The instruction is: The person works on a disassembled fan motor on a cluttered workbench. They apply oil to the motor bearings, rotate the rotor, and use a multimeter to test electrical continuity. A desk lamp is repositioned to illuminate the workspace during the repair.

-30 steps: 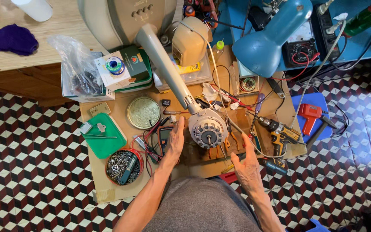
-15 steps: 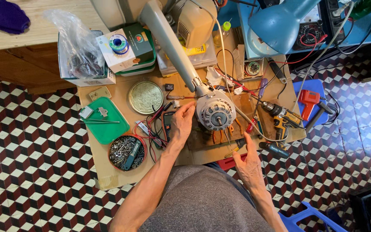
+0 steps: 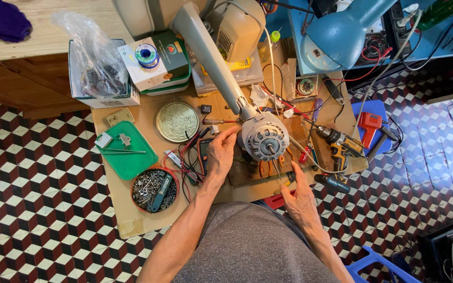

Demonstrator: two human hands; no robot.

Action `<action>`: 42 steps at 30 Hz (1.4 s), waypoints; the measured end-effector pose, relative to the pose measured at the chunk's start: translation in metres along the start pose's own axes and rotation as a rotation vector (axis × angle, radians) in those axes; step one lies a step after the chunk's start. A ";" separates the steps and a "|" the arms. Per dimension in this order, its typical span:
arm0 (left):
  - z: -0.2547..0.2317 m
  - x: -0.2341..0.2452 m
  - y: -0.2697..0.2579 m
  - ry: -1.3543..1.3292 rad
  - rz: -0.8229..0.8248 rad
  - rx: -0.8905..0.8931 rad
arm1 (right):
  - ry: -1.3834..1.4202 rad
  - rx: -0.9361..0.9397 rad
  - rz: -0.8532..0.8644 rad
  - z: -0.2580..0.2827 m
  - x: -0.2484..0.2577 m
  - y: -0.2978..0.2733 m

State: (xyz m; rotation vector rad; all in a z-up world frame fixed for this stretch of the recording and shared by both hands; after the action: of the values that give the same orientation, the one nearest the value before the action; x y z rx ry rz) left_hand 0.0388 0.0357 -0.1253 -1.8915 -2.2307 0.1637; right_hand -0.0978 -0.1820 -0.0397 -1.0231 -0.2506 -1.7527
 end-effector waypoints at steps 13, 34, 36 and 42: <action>-0.009 -0.016 0.110 -0.159 -0.277 -0.114 | 0.460 -0.041 -0.054 -0.130 -0.047 0.060; 0.000 -0.034 0.171 -0.114 -0.102 0.297 | 0.752 -0.394 0.086 -0.094 -0.032 0.099; -0.005 -0.028 0.156 -0.109 -0.045 0.395 | 0.731 -0.405 0.046 -0.082 -0.021 0.092; 0.009 -0.015 0.116 -0.196 -0.052 0.382 | 0.688 -0.415 0.017 -0.077 -0.014 0.072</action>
State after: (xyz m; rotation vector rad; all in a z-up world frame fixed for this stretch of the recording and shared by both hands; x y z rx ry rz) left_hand 0.1508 0.0412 -0.1613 -1.6700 -2.1679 0.7393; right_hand -0.0743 -0.2498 -0.1184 -0.6328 0.5712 -2.0734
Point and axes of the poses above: each hand's wrist, its own y-axis towards the middle knuckle, its own x-axis out of the back of the hand, z = x × y, the point moved 6 cm from there along y, towards the middle knuckle, and after that the axes turned 8 degrees about -z, right-handed, at the moved point
